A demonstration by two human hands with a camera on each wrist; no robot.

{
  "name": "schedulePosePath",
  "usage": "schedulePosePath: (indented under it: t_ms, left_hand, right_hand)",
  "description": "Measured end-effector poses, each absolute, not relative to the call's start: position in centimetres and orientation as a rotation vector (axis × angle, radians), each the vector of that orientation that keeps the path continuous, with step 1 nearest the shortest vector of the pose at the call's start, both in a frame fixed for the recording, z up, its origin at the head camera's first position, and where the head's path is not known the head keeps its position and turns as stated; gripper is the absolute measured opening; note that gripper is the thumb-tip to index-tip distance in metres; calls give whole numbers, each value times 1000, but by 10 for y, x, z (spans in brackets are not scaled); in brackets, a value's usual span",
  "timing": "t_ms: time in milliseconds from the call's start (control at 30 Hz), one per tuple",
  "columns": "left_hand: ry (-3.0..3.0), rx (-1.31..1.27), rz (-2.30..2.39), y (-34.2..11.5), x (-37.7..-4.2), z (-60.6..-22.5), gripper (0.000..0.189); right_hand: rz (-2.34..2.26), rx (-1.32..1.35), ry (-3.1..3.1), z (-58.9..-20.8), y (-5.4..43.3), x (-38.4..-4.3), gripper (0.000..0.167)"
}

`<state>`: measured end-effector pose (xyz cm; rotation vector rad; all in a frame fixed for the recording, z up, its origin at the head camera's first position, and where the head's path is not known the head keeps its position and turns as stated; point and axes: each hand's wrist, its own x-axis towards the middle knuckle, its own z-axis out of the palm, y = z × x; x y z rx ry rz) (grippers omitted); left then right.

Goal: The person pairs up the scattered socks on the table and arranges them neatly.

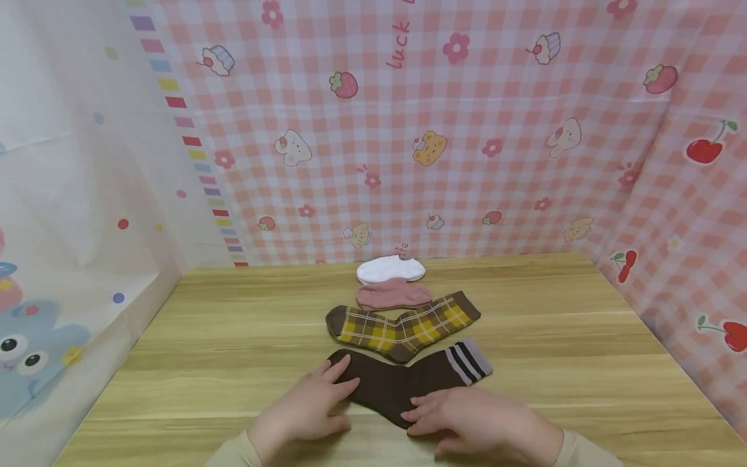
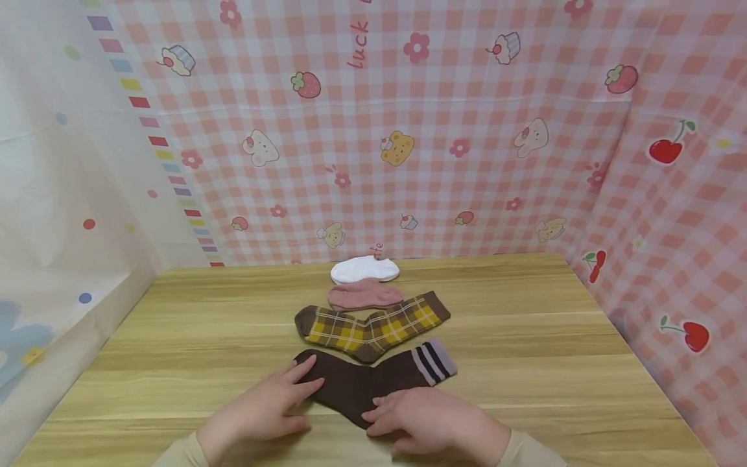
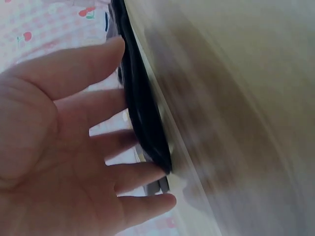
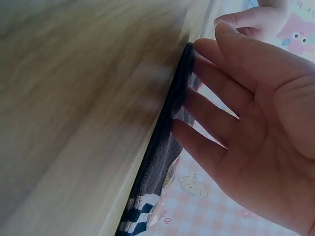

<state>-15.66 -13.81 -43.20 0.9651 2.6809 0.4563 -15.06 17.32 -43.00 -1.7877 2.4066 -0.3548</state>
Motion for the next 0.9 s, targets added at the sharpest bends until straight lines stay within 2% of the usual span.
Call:
schedulePosePath:
  t_ms: [333, 900]
  left_hand:
    - [2528, 1050, 542, -160, -165, -430, 57]
    - [2497, 1008, 615, -179, -169, -422, 46]
  right_hand:
    - [-404, -1782, 2405, -433, 175, -150, 42]
    - [-464, -1820, 2378, -433, 176, -151, 35]
